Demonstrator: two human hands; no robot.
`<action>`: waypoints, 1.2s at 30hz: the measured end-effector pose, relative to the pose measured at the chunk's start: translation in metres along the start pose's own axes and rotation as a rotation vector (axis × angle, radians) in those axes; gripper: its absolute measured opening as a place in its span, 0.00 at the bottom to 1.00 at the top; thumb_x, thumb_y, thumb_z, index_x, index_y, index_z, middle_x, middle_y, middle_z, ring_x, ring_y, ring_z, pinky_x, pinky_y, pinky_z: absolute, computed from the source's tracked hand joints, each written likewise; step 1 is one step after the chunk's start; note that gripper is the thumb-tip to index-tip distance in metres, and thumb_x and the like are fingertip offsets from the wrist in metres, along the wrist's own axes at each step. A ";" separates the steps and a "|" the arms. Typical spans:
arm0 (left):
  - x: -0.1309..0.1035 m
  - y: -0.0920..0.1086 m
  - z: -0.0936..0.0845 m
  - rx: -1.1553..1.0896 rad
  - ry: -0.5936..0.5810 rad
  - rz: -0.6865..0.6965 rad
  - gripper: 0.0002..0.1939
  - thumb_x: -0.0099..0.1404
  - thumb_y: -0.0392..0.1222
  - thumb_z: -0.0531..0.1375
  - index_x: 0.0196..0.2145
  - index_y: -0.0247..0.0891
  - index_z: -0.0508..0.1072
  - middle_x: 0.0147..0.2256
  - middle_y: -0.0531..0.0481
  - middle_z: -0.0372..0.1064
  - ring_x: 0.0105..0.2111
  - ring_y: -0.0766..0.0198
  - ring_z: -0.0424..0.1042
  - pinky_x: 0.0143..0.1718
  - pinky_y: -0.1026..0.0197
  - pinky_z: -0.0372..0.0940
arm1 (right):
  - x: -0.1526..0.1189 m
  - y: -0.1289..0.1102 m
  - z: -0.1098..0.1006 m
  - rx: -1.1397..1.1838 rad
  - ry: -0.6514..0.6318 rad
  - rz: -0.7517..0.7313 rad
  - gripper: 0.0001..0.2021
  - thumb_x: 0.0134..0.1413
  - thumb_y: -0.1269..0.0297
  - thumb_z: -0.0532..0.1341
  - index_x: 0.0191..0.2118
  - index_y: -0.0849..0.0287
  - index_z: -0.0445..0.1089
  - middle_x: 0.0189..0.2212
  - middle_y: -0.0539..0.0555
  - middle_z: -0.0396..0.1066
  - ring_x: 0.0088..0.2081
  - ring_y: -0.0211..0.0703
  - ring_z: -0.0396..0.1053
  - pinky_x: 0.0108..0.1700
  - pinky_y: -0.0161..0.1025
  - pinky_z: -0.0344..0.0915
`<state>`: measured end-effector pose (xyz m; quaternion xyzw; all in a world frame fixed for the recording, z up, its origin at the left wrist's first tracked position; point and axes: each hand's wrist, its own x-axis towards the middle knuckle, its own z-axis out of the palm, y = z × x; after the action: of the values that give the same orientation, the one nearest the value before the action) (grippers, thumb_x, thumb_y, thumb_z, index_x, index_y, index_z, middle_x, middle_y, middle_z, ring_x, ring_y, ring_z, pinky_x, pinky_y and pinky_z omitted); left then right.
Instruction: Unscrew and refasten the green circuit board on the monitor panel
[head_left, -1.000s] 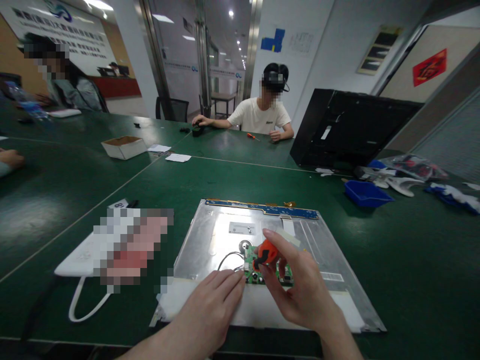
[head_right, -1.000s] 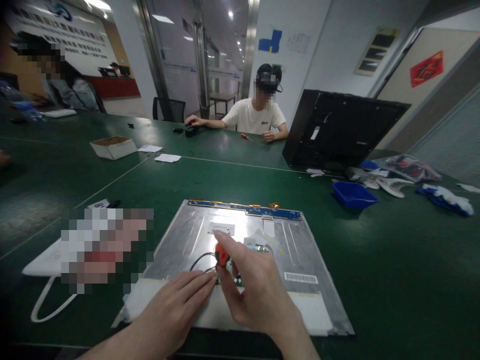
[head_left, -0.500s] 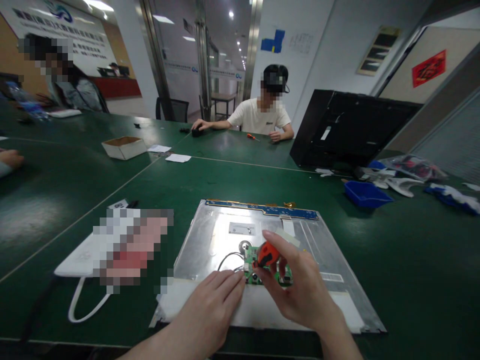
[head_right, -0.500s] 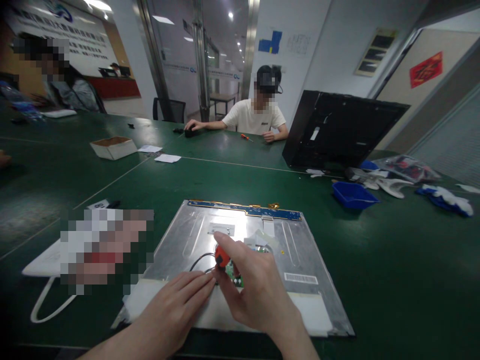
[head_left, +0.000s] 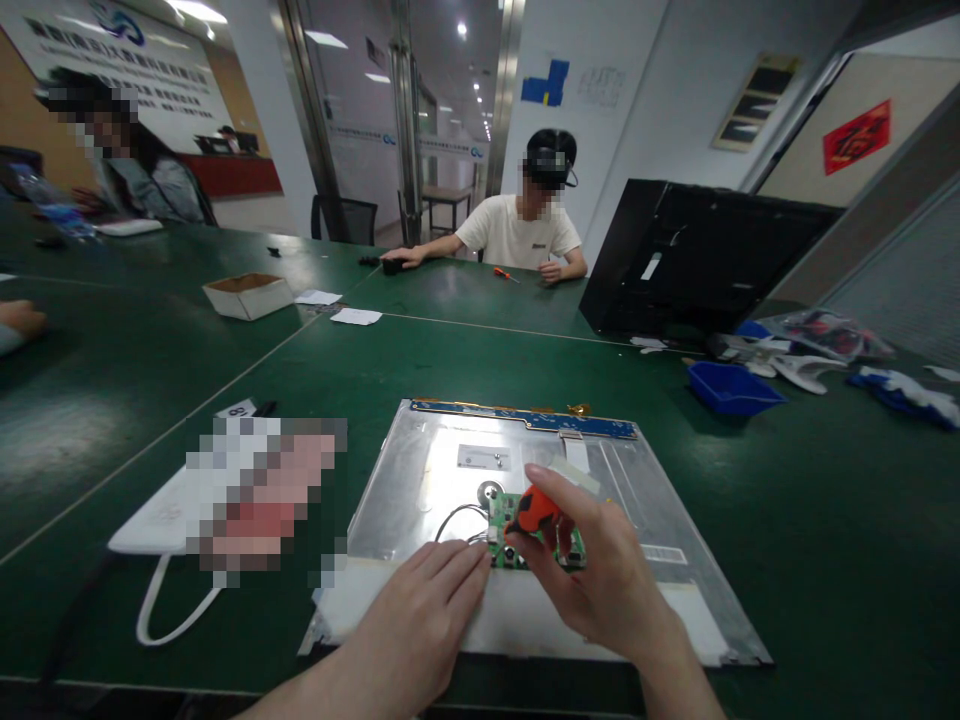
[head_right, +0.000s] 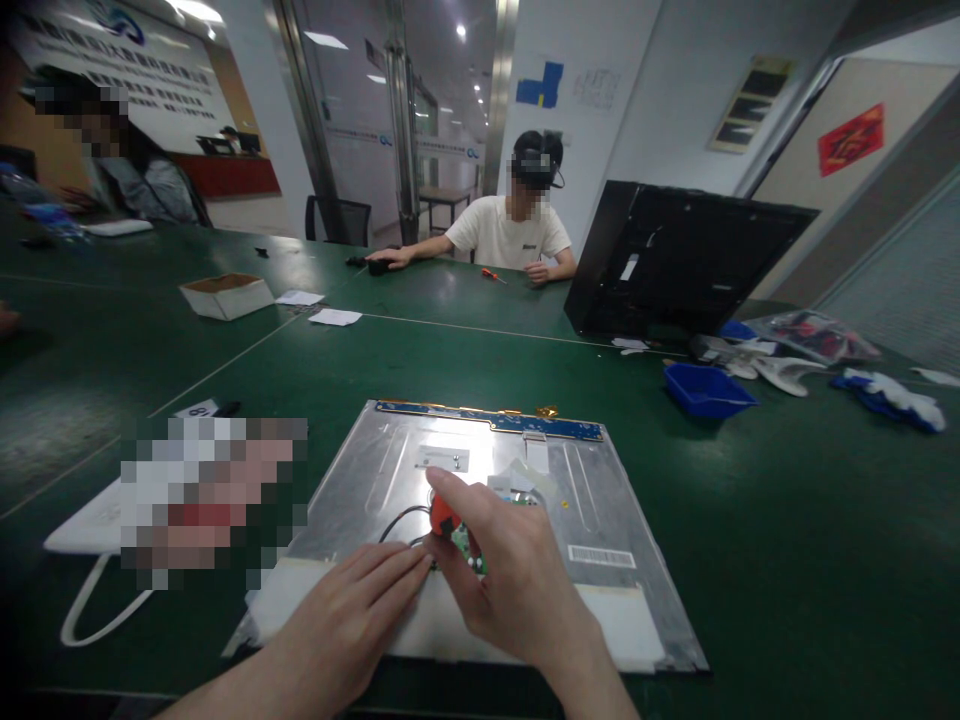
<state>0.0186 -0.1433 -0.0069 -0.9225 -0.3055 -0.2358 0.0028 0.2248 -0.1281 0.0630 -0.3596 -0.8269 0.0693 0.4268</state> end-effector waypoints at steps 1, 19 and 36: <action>0.000 0.000 0.000 0.000 -0.001 -0.002 0.28 0.56 0.24 0.49 0.55 0.31 0.66 0.48 0.37 0.72 0.46 0.52 0.71 0.46 0.50 0.69 | 0.000 0.000 0.000 -0.006 -0.001 0.002 0.29 0.61 0.72 0.58 0.65 0.51 0.51 0.34 0.48 0.74 0.27 0.38 0.70 0.32 0.36 0.70; 0.001 0.000 -0.003 0.012 0.010 0.021 0.25 0.58 0.24 0.50 0.53 0.28 0.67 0.48 0.37 0.73 0.46 0.51 0.72 0.45 0.51 0.70 | 0.001 0.001 0.000 -0.008 0.011 -0.007 0.26 0.61 0.72 0.58 0.63 0.52 0.54 0.34 0.49 0.75 0.29 0.38 0.72 0.32 0.36 0.71; 0.003 0.000 -0.003 -0.009 0.021 0.020 0.26 0.56 0.24 0.50 0.52 0.27 0.67 0.47 0.36 0.72 0.45 0.51 0.71 0.44 0.50 0.71 | 0.000 0.001 0.000 -0.007 0.019 -0.036 0.27 0.60 0.74 0.58 0.63 0.53 0.54 0.37 0.50 0.75 0.32 0.38 0.72 0.33 0.36 0.69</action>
<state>0.0195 -0.1421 -0.0031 -0.9231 -0.2951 -0.2466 0.0040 0.2251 -0.1273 0.0629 -0.3468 -0.8295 0.0552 0.4343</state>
